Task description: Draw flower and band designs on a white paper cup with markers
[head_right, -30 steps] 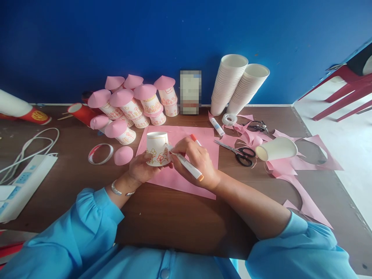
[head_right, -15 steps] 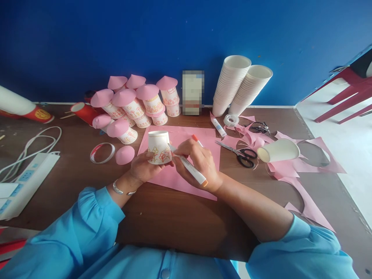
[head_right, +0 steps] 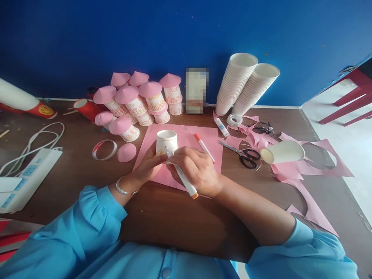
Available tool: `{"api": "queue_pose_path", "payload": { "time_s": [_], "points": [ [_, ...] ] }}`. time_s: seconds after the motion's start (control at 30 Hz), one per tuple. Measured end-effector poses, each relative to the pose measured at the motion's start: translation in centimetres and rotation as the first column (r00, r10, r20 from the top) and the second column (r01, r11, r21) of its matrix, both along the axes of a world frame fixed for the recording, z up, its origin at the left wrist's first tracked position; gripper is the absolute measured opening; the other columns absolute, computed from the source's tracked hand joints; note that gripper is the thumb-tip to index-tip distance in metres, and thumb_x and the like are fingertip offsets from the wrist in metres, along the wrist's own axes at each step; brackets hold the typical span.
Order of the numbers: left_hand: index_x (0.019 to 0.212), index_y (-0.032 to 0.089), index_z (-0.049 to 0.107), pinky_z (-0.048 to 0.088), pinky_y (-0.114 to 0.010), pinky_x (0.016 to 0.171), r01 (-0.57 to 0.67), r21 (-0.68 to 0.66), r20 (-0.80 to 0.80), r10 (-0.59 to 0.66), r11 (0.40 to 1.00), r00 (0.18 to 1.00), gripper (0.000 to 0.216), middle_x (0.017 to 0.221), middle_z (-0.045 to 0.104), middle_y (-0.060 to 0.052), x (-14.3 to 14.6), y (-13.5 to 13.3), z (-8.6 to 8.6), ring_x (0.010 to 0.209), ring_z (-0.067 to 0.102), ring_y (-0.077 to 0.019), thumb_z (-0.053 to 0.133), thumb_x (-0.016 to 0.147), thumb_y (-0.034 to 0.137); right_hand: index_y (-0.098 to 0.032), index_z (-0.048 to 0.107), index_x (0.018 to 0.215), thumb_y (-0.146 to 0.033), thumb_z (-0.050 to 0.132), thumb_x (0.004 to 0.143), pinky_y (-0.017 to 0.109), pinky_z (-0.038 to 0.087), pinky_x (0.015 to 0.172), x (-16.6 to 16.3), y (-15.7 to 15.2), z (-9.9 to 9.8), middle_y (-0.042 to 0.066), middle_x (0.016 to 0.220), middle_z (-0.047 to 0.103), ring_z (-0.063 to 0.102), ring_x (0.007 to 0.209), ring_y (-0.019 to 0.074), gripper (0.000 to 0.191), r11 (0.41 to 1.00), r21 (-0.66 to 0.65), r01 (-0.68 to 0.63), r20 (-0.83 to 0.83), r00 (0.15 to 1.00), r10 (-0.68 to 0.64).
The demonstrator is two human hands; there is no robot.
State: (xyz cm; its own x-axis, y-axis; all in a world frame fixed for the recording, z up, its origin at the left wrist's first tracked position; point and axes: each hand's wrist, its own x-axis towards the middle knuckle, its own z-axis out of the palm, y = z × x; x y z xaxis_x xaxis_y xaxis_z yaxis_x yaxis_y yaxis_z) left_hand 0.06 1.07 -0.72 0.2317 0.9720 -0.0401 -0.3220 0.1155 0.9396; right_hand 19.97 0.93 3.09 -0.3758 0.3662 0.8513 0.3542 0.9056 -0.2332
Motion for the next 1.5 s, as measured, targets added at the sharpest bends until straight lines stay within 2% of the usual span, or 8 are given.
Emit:
{"api": "queue_pose_path", "payload": {
  "time_s": [0.27, 0.53, 0.77, 0.93, 1.07, 1.23, 1.5],
  "points": [
    [0.116, 0.021, 0.065, 0.051, -0.03, 0.079, 0.0, 0.037, -0.08, 0.003, 0.999, 0.997, 0.061, 0.102, 0.067, -0.003, 0.0, -0.1, -0.3, 0.093, 0.061, -0.0188, 0.096, 0.073, 0.051, -0.022, 0.063, 0.123, -0.017, 0.07, 0.098, 0.029, 0.06, 0.062, 0.0, 0.2, -0.2, 0.005, 0.091, 0.074, 0.072, 0.073, 0.0184, 0.027, 1.0, 0.002, 0.002, 0.011, 1.0, -0.002],
    [0.112, 0.021, 0.065, 0.053, -0.032, 0.077, -0.004, 0.022, -0.086, 0.006, 1.0, 0.996, 0.063, 0.099, 0.066, -0.003, 0.2, -0.1, 0.2, 0.091, 0.062, -0.0202, 0.097, 0.069, 0.054, -0.026, 0.063, 0.124, -0.015, 0.068, 0.097, 0.03, 0.06, 0.063, 0.0, 0.3, -0.5, 0.003, 0.091, 0.075, 0.073, 0.072, 0.0185, 0.031, 0.999, -0.022, 0.024, 0.017, 1.0, -0.024],
    [0.118, 0.021, 0.065, 0.053, -0.033, 0.081, -0.005, 0.042, -0.097, 0.009, 0.999, 0.995, 0.062, 0.104, 0.067, -0.004, 0.0, -0.1, -0.1, 0.095, 0.061, -0.0208, 0.095, 0.073, 0.052, -0.024, 0.062, 0.117, -0.015, 0.07, 0.097, 0.029, 0.059, 0.061, -0.2, 0.2, -0.3, 0.003, 0.088, 0.073, 0.072, 0.071, 0.0181, 0.023, 1.0, -0.018, 0.007, 0.009, 1.0, -0.006],
    [0.119, 0.021, 0.066, 0.05, -0.034, 0.082, -0.004, 0.071, -0.121, 0.012, 0.997, 0.993, 0.06, 0.104, 0.067, -0.004, -0.3, 0.0, -0.5, 0.095, 0.061, -0.0221, 0.093, 0.076, 0.054, -0.021, 0.06, 0.12, -0.012, 0.065, 0.098, 0.03, 0.059, 0.06, -0.3, 0.0, -0.2, 0.005, 0.087, 0.073, 0.071, 0.07, 0.0193, 0.024, 1.0, 0.004, -0.008, 0.03, 1.0, 0.008],
    [0.118, 0.021, 0.065, 0.049, -0.033, 0.081, 0.003, 0.06, -0.108, 0.003, 0.998, 0.994, 0.061, 0.103, 0.066, -0.004, -0.3, 0.0, -0.5, 0.093, 0.06, -0.0214, 0.092, 0.076, 0.056, -0.021, 0.06, 0.123, -0.012, 0.064, 0.099, 0.029, 0.058, 0.059, -0.4, -0.1, -0.1, 0.005, 0.087, 0.073, 0.071, 0.071, 0.0194, 0.025, 1.0, -0.006, -0.023, 0.036, 0.999, 0.023],
    [0.119, 0.02, 0.063, 0.05, -0.032, 0.082, 0.009, 0.06, -0.086, -0.003, 0.998, 0.996, 0.064, 0.104, 0.065, -0.004, -0.4, 0.0, -0.6, 0.094, 0.059, -0.0208, 0.092, 0.076, 0.058, -0.021, 0.061, 0.116, -0.018, 0.066, 0.101, 0.029, 0.058, 0.059, -0.4, -0.1, -0.2, 0.005, 0.087, 0.073, 0.072, 0.073, 0.019, 0.016, 0.999, -0.017, -0.038, 0.042, 0.998, 0.039],
    [0.119, 0.02, 0.063, 0.049, -0.032, 0.083, 0.017, 0.048, -0.075, -0.013, 0.999, 0.997, 0.061, 0.103, 0.063, -0.002, -0.4, 0.1, -0.7, 0.095, 0.057, -0.0196, 0.092, 0.077, 0.053, -0.022, 0.06, 0.12, -0.016, 0.063, 0.103, 0.028, 0.06, 0.061, -0.2, -0.2, -0.1, 0.003, 0.089, 0.073, 0.073, 0.075, 0.0173, 0.018, 0.999, -0.024, -0.023, 0.074, 0.997, 0.025]
  ]
}}
